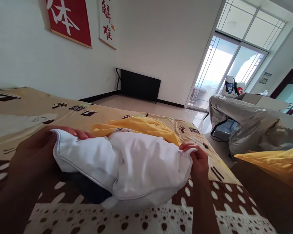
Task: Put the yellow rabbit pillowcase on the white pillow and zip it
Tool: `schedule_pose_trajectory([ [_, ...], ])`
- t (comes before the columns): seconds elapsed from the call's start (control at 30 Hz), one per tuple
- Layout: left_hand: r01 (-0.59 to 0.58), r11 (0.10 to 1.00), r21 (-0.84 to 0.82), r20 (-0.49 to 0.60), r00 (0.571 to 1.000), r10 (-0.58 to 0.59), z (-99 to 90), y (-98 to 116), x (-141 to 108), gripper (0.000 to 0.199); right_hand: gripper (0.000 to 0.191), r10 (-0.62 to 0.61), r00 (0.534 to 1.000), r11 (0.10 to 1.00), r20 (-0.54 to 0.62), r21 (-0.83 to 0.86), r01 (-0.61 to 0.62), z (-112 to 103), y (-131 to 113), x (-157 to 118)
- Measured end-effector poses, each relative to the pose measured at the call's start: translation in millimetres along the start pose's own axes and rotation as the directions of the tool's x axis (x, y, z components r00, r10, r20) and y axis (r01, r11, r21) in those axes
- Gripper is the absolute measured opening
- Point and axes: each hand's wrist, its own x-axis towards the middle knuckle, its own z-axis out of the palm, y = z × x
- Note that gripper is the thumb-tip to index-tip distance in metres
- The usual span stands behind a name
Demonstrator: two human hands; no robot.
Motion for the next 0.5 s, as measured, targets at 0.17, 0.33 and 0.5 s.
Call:
schedule_pose_trajectory([
  [0.17, -0.06, 0.982, 0.176, 0.359, 0.933, -0.007, -6.7, -5.8, -7.8, 0.023, 0.014, -0.024, 0.95, 0.995, 0.312, -0.081, 0.051, 18.2, -15.5, -8.6],
  [0.33, -0.289, 0.925, 0.248, 0.71, 0.703, 0.03, 14.4, -9.6, -31.7, 0.023, 0.018, -0.039, 0.849, 0.995, 0.526, -0.059, 0.083, 48.6, -32.9, -20.9],
  [0.5, -0.414, 0.904, 0.105, 0.84, 0.524, 0.143, 36.9, -7.8, -59.4, 0.019, 0.02, -0.088, 0.773, 0.983, 0.628, -0.07, 0.169, 74.5, -36.7, -34.4],
])
